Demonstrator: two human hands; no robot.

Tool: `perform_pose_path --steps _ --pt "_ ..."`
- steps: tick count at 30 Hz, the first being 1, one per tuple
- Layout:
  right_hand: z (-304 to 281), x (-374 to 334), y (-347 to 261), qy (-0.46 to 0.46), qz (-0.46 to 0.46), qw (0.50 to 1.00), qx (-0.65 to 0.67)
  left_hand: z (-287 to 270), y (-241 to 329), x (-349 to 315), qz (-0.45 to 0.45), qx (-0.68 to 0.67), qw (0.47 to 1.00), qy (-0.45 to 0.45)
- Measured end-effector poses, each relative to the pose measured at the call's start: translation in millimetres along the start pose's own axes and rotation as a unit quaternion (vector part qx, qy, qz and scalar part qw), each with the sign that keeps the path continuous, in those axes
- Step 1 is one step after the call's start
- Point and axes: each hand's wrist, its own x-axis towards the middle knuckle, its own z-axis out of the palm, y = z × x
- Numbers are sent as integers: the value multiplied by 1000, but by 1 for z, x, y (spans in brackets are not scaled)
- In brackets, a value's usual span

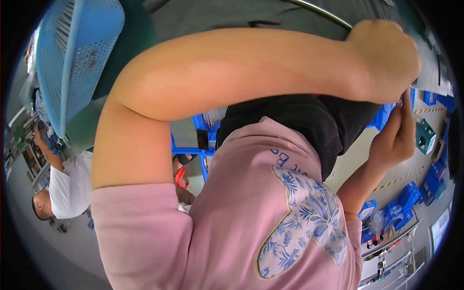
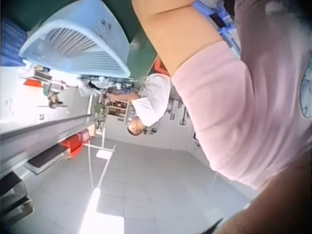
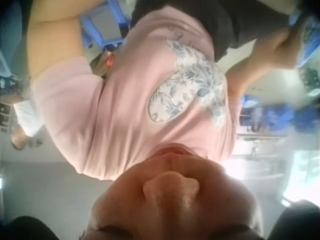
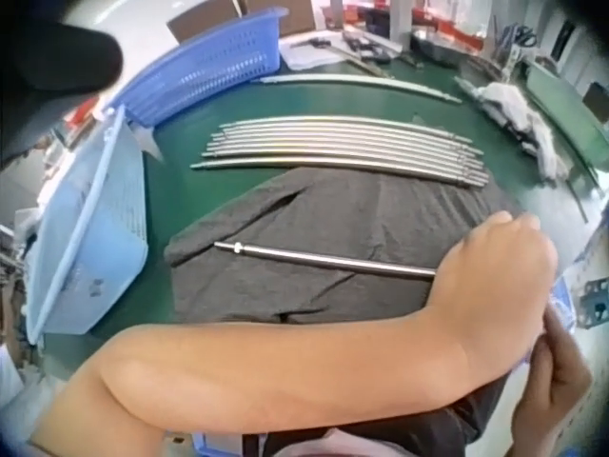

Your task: Filing the ends of metal rods at a manufacturing workbench.

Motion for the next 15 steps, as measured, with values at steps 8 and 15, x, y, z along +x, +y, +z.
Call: perform_pose_path --steps 8,15 --pt "-2 5 4 16 -13 999 -30 -3 3 5 -5 29 999 -23" --pt "-5 19 -4 23 -22 999 -15 -17 6 10 -4 21 998 -63"
